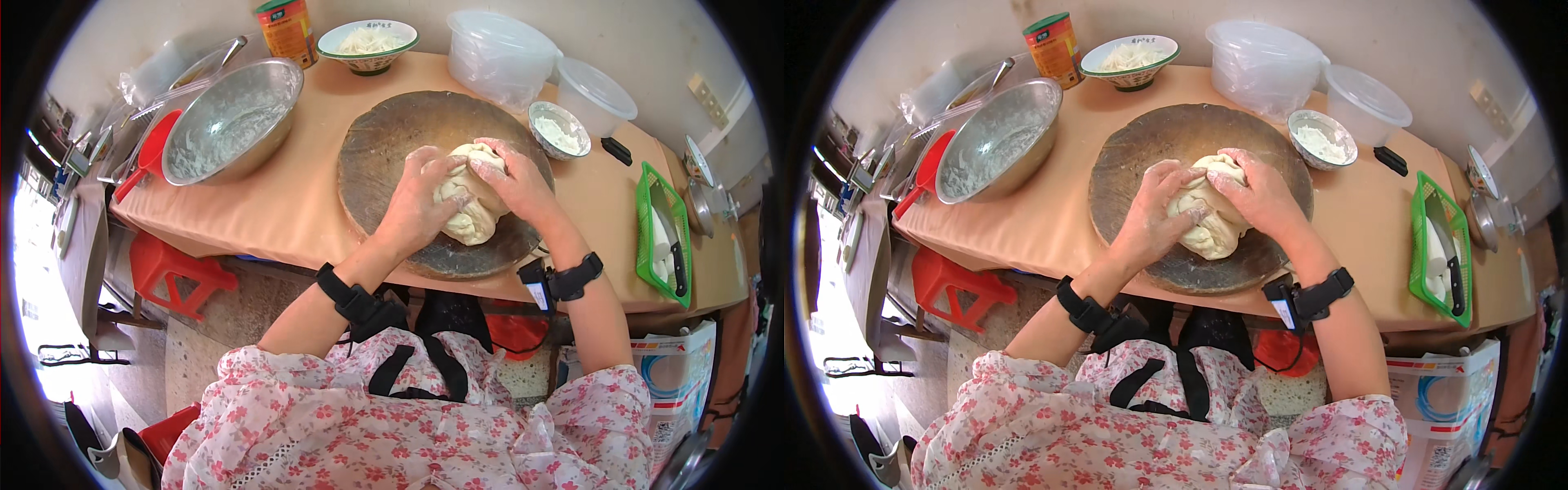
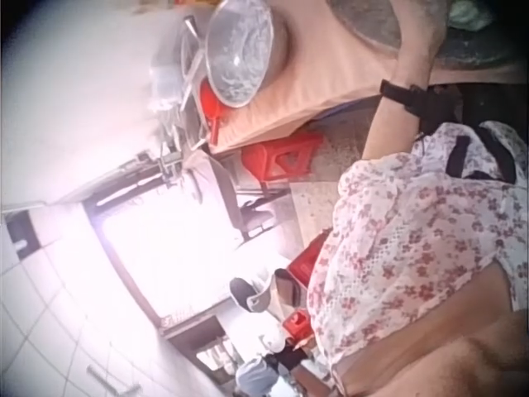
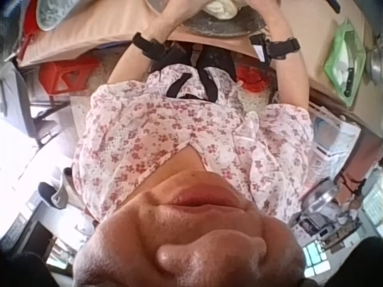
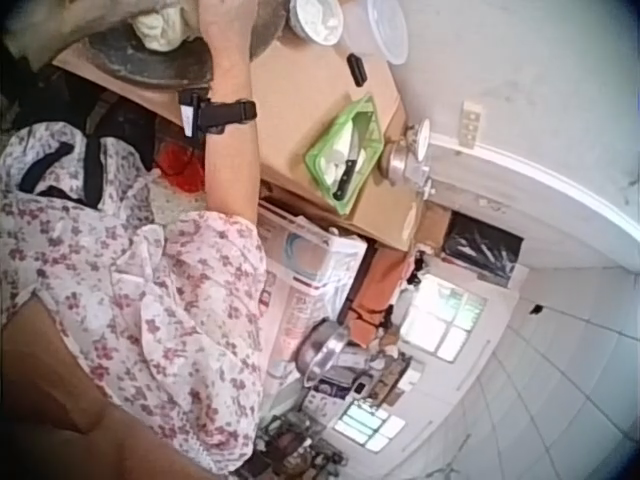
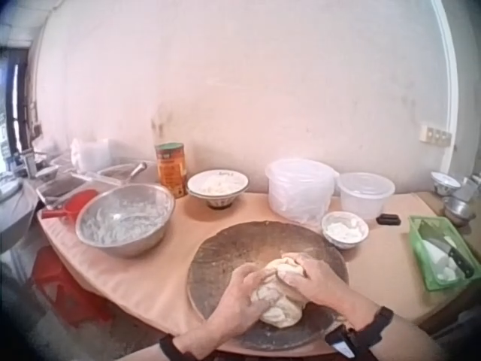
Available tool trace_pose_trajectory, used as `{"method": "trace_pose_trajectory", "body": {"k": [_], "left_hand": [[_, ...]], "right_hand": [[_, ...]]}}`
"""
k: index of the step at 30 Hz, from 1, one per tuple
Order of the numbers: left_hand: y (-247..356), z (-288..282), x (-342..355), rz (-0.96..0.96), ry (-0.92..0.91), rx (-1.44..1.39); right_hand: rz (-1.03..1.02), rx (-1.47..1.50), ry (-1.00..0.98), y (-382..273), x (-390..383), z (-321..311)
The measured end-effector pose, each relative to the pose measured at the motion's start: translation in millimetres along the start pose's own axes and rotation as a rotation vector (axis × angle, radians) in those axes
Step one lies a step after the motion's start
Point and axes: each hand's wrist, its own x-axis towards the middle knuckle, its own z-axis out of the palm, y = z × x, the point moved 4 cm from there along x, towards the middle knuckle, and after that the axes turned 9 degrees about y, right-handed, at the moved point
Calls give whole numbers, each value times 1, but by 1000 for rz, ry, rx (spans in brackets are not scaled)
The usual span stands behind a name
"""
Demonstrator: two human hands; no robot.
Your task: Kneading a large piece of dough on a wooden circular board in a food preparation setting.
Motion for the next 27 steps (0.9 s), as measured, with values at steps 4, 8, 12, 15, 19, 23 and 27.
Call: {"method": "trace_pose_trajectory", "body": {"k": [4, 8, 12, 15, 19, 23, 27], "left_hand": [[-6, 3, 4, -118, 3, -49], [14, -9, 23, -57, 5, -78], [24, -32, 42, -5, -255, 15], [-6, -28, 36, -186, -354, 4], [-6, -31, 30, -227, -334, -72], [-13, -28, 20, -182, -235, -224], [-3, -29, 10, 152, -181, 28]], "right_hand": [[31, -84, 160, -13, -7, -1], [73, 33, 292, -6, -13, -9], [105, 55, 209, -18, -27, -1], [40, -29, 165, -9, -25, 10], [-66, -67, 112, -18, -17, 13], [-114, -83, 24, -32, -24, 15], [-232, -151, 64, -22, -38, 8]]}}
